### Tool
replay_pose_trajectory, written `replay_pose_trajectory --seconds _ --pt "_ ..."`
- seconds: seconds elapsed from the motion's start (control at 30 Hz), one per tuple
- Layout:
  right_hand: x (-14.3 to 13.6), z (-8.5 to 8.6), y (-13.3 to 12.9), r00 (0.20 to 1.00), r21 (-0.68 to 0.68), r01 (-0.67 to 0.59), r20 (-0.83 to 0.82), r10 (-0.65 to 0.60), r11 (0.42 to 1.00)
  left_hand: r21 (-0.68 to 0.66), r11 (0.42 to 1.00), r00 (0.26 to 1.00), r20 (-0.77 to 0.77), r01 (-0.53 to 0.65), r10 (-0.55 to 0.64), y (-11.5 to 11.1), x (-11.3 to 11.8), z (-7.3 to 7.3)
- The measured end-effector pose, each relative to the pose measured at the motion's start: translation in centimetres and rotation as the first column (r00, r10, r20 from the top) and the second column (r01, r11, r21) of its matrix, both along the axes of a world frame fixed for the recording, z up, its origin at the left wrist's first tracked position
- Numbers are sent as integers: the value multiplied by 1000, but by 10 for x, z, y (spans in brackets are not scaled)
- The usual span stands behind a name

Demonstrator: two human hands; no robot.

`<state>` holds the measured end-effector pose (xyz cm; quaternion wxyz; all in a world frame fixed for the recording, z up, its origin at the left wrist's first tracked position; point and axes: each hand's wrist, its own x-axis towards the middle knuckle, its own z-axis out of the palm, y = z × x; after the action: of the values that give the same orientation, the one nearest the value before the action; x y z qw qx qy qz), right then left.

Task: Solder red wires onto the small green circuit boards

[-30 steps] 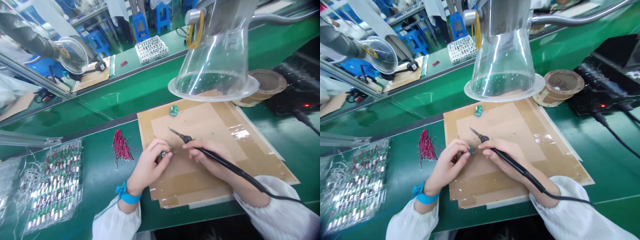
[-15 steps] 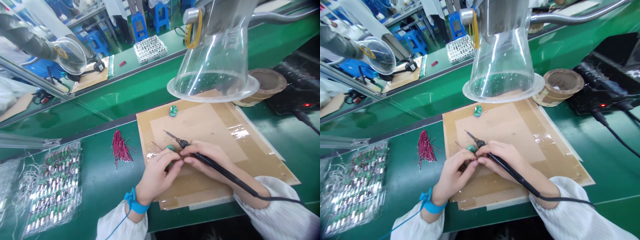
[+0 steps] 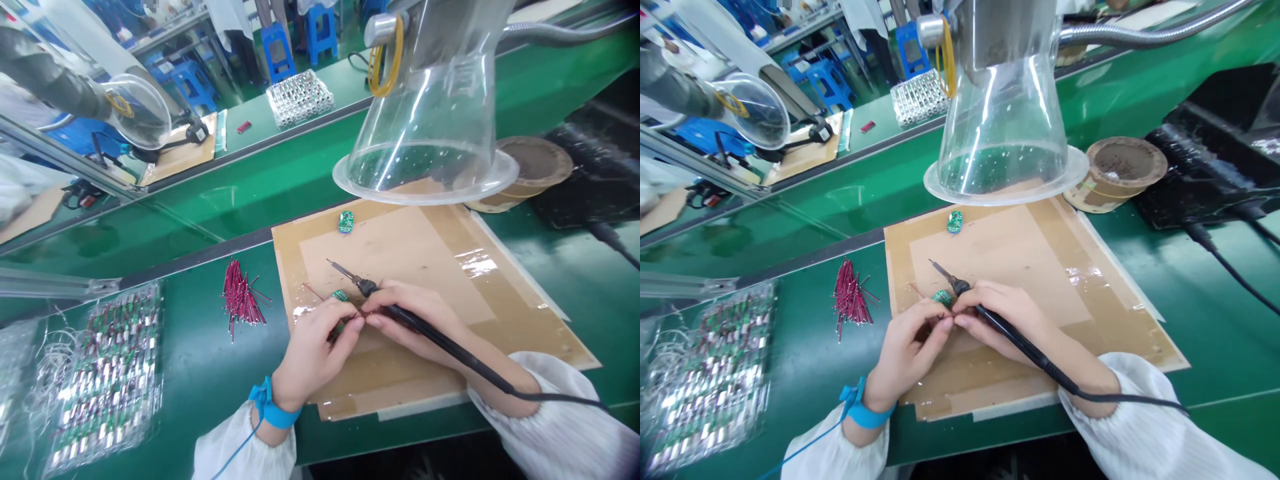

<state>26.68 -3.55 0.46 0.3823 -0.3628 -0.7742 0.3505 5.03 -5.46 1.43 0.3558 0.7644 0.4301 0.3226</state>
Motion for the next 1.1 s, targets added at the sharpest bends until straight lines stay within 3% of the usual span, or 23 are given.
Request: replay_pose_trajectory --seconds 0.33,0.6,1.1 --pt "-1 2 2 1000 15 -2 6 2 1000 -83 996 1000 8 -7 8 -1 0 1" --pt "-2 5 2 1000 -2 -3 3 3 1000 -18 1000 999 34 -2 2 0 1 1" --pt "-1 5 1 1000 -24 -8 -16 7 1000 -16 1000 999 33 7 -6 0 2 3"
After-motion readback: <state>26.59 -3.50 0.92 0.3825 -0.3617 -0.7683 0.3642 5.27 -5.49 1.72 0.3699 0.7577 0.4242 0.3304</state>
